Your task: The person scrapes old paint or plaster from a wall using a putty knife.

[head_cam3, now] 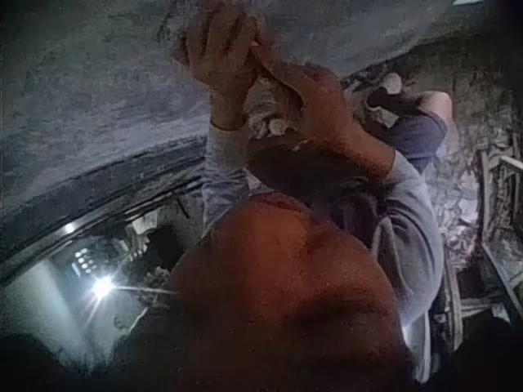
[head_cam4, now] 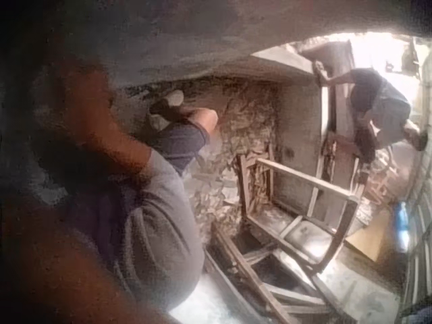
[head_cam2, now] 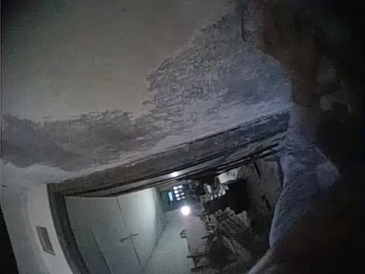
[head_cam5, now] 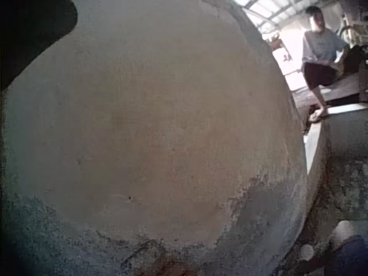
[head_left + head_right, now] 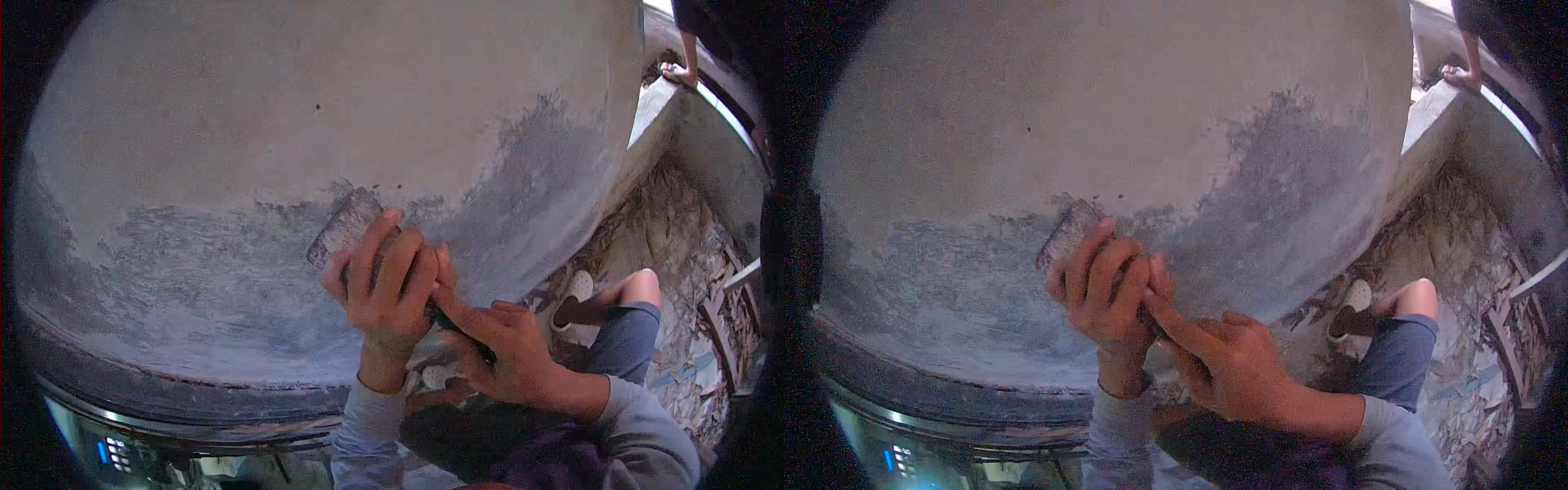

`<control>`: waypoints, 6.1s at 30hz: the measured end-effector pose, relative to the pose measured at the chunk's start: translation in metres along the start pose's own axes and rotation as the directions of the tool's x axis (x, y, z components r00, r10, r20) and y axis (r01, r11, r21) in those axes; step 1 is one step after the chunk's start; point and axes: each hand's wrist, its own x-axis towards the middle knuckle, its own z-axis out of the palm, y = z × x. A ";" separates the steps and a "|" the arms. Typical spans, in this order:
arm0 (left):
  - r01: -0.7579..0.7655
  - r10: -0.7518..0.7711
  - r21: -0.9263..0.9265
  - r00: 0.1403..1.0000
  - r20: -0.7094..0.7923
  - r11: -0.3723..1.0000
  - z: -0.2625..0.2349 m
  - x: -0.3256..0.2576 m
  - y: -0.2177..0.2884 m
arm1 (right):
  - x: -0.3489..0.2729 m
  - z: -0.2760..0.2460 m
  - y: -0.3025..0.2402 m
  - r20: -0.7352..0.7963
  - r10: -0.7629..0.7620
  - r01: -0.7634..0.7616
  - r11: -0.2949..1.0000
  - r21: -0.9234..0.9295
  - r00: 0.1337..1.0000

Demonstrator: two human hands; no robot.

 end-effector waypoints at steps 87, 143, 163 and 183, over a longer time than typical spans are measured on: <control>0.187 -0.181 0.018 0.966 -0.182 0.982 0.004 0.024 0.012 | 0.033 -0.031 -0.020 0.036 0.005 -0.005 1.000 -0.003 0.999; 0.244 -0.250 -0.086 0.966 -0.064 0.966 -0.005 0.018 0.019 | 0.016 -0.043 -0.036 0.150 0.211 -0.233 0.961 0.147 0.966; 0.221 -0.228 -0.071 0.967 -0.113 0.973 0.004 0.016 0.015 | 0.021 -0.036 -0.024 0.083 0.144 -0.158 0.968 0.196 0.986; 0.262 -0.263 -0.017 0.960 -0.099 0.965 -0.005 0.032 0.011 | 0.033 -0.037 -0.034 0.040 0.022 -0.029 0.981 0.194 0.999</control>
